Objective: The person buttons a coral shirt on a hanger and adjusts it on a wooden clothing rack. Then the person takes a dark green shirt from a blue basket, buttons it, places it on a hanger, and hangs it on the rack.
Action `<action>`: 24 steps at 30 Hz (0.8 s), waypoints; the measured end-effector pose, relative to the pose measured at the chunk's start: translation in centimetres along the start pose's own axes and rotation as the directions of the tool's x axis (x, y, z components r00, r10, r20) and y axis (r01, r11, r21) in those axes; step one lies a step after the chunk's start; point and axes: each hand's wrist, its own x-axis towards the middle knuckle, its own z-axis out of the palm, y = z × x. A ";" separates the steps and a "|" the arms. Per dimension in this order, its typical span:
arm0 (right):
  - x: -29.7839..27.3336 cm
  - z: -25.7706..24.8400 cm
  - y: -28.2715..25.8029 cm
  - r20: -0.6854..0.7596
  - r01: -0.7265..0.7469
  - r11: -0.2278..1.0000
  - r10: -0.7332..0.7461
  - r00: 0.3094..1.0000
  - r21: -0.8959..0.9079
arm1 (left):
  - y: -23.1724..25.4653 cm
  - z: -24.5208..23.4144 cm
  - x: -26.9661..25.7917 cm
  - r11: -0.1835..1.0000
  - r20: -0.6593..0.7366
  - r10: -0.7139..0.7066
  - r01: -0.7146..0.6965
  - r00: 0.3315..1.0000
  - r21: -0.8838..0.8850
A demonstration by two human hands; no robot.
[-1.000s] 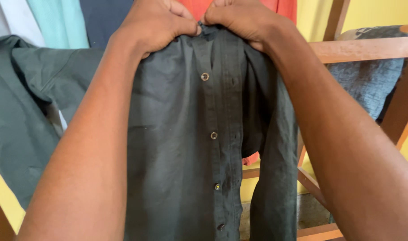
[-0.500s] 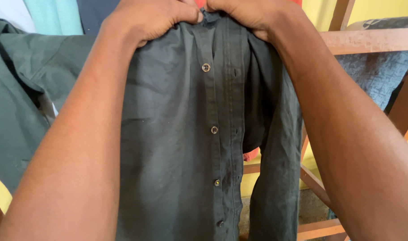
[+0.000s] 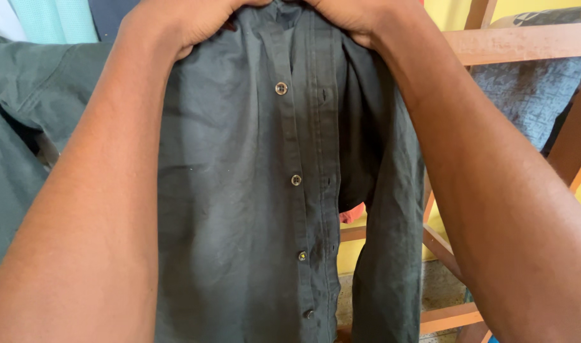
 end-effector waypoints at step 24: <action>0.5 -0.6 1.6 0.028 -0.012 0.996 0.010 1.000 0.087 | -1.1 0.2 1.2 0.997 0.026 0.073 -0.073 0.997 0.011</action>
